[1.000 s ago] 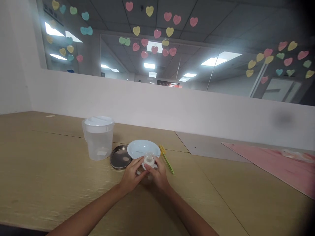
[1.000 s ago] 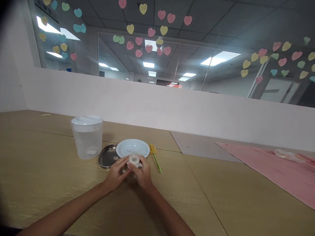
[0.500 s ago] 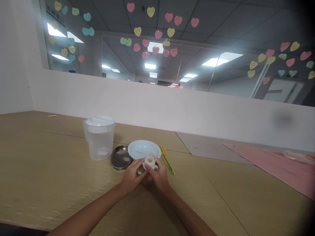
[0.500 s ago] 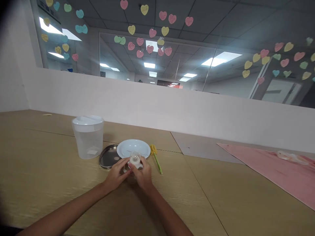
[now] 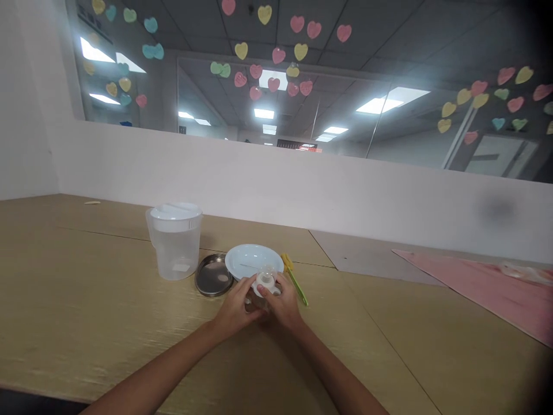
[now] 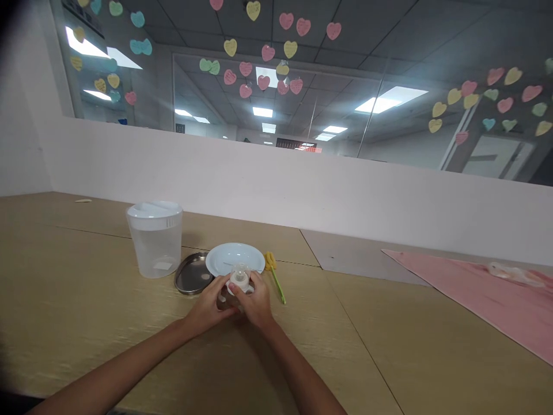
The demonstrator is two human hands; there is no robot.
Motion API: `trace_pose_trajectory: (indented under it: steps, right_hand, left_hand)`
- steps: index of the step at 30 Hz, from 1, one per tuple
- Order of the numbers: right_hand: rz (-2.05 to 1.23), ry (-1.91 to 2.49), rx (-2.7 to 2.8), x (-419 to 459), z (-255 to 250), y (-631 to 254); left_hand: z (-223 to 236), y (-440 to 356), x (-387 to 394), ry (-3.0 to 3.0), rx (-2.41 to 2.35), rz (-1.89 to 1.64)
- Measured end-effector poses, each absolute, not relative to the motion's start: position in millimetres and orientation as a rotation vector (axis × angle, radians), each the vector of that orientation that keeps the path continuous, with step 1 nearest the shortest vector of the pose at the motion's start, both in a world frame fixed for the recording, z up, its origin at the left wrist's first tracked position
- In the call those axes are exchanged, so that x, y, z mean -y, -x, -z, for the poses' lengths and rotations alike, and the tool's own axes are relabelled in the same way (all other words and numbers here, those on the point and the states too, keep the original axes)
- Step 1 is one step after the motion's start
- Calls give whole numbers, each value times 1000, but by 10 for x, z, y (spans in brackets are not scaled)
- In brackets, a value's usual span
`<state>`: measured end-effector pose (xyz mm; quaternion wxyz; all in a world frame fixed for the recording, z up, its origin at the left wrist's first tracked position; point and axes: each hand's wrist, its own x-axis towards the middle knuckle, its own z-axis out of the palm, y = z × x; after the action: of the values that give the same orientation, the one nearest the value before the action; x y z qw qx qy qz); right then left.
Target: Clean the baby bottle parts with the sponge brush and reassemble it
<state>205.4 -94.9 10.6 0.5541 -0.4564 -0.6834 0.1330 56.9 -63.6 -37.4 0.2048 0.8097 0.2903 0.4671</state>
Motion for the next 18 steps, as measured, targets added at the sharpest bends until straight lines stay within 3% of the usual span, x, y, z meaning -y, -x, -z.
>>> trace_pose_trajectory:
  steps: [18]
  right_hand:
    - [-434,1038,1595,966,-126,-2057]
  left_hand:
    - [363,-550,665,-2283,-841,-1327]
